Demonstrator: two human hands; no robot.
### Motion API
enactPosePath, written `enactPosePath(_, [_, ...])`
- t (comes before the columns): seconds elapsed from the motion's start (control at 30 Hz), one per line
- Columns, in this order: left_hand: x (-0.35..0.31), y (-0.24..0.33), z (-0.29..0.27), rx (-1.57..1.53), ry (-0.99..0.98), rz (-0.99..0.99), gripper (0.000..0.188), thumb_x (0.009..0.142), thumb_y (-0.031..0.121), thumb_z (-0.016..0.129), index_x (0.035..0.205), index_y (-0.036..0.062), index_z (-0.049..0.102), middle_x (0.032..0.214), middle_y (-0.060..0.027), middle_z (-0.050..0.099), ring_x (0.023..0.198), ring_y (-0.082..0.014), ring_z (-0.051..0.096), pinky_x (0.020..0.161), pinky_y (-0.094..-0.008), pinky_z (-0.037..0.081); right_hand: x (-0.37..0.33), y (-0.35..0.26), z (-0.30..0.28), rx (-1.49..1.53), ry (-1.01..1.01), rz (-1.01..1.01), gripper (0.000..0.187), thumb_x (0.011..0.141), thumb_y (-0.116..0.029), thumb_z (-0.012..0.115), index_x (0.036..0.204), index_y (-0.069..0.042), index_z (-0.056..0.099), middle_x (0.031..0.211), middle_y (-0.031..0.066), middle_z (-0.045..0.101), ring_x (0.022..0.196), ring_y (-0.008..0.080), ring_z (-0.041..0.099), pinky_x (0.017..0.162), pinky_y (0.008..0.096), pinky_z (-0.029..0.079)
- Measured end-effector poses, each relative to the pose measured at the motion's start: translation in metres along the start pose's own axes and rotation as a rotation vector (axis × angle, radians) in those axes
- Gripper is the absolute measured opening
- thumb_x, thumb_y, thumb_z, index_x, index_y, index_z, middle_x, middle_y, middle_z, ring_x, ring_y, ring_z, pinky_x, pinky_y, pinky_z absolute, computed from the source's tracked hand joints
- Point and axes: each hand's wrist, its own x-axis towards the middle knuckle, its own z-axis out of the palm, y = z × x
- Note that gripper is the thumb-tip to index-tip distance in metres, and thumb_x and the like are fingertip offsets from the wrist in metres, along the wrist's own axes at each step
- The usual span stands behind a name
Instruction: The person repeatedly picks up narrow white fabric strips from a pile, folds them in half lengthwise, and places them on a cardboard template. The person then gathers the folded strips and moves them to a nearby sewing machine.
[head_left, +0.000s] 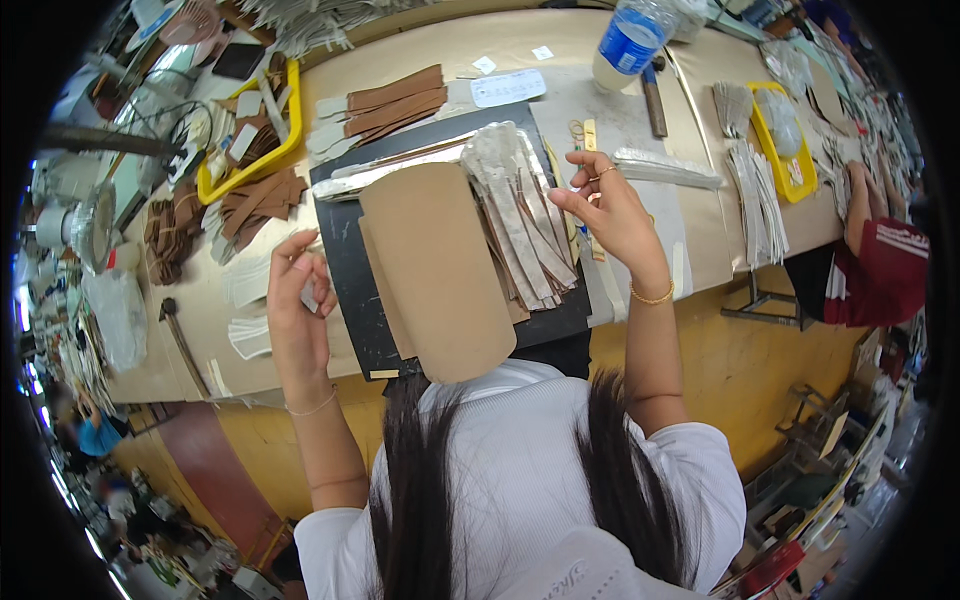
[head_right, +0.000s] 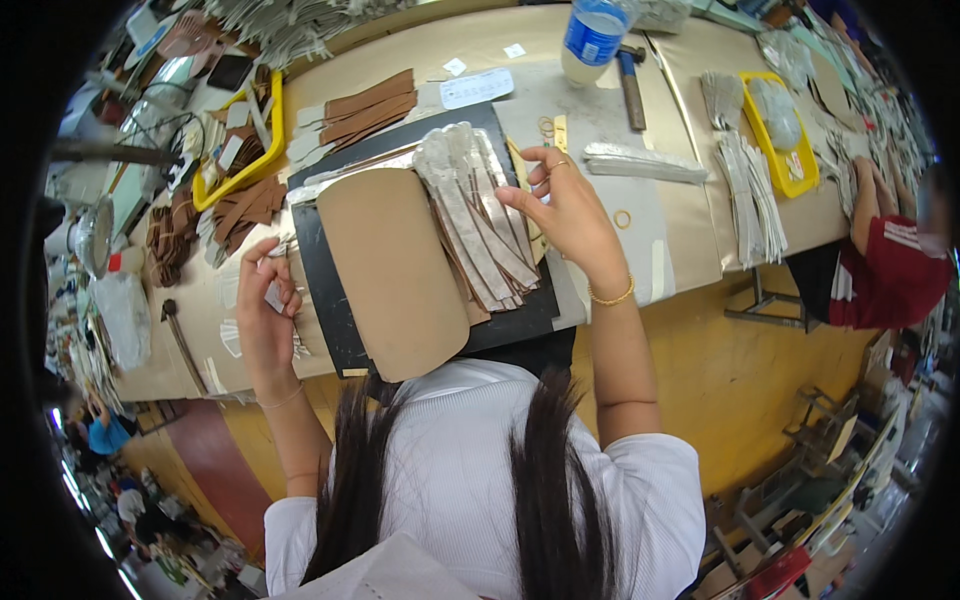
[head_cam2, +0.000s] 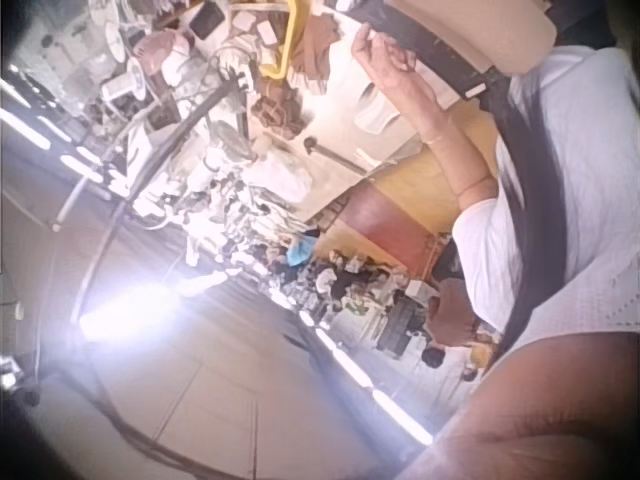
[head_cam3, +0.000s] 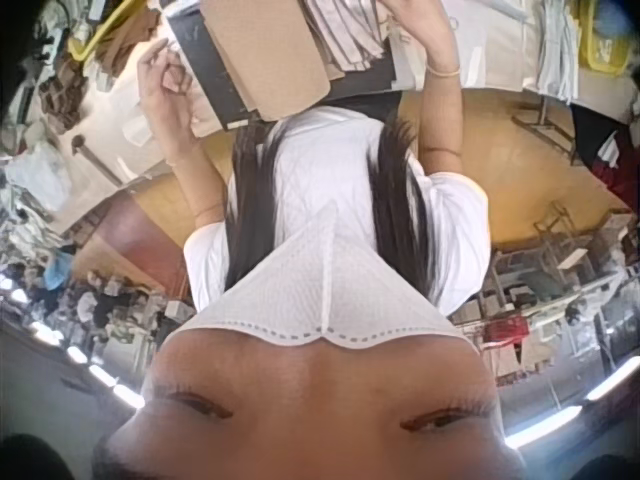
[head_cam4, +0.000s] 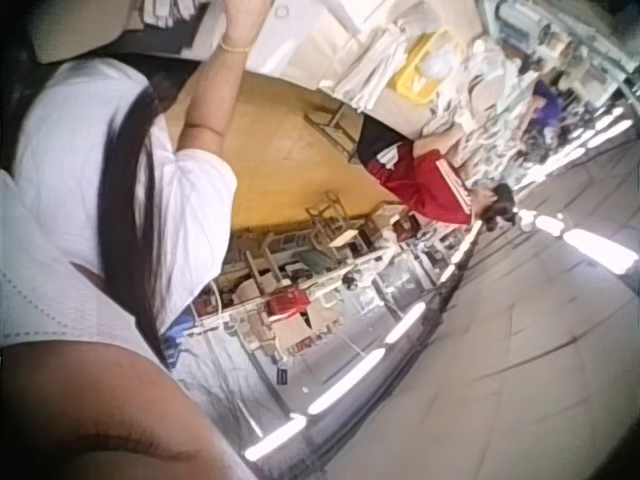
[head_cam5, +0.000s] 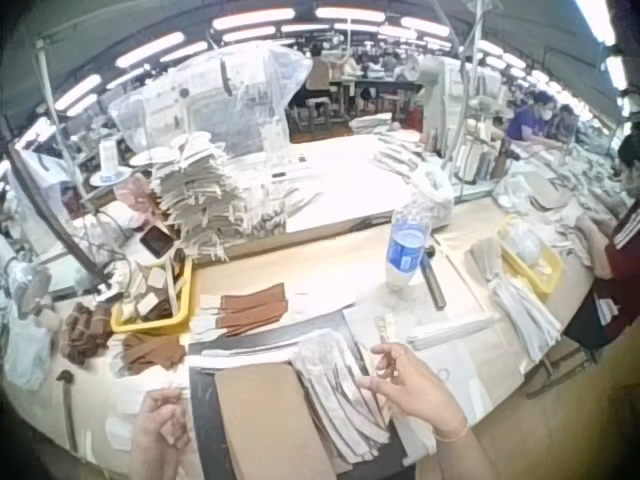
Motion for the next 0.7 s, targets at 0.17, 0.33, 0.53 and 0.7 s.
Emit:
enactPosePath(0.17, [0.014,-0.056,-0.019,0.333,0.166,-0.005,0.019,0.091,0.021,0.062,0.103,0.0064,0.058,0.073,0.0055,0.046,0.052,-0.0006,0.032,0.046,-0.0162,0.024,-0.009,0.016,0.010,-0.125,-0.054,-0.010,0.089,0.064,-0.054,0.081,0.120,0.009,0.053,0.091,0.0133,0.057,0.082,0.0222,0.057,0.073,0.0312,0.049])
enactPosePath(0.33, [0.013,-0.032,0.013,0.329,0.100,0.051,0.023,0.091,0.023,0.063,0.105,0.0049,0.061,0.074,0.0043,0.051,0.047,0.0013,0.029,0.039,-0.0178,0.020,-0.003,-0.003,0.016,-0.149,-0.179,0.133,0.098,0.059,-0.060,0.080,0.118,0.014,0.052,0.096,0.0238,0.061,0.092,0.0309,0.062,0.081,0.0356,0.049])
enactPosePath(0.53, [0.007,-0.046,0.022,0.297,-0.008,0.162,0.044,0.090,0.023,0.064,0.125,0.0023,0.048,0.111,-0.0092,0.052,0.105,-0.0155,0.049,0.093,-0.0282,0.039,-0.013,-0.019,0.029,-0.316,-0.139,-0.011,0.099,0.057,-0.056,0.082,0.115,0.017,0.049,0.110,0.0336,0.053,0.108,0.0412,0.055,0.092,0.0388,0.045])
enactPosePath(0.7, [0.002,-0.055,0.034,0.161,-0.035,0.175,0.046,0.092,0.022,0.061,0.129,0.0018,0.043,0.120,-0.0114,0.048,0.108,-0.0160,0.048,0.095,-0.0297,0.039,-0.023,-0.012,0.041,-0.333,-0.147,-0.095,0.107,0.060,-0.035,0.085,0.139,0.005,0.025,0.106,0.0303,0.053,0.099,0.0430,0.054,0.091,0.0420,0.044])
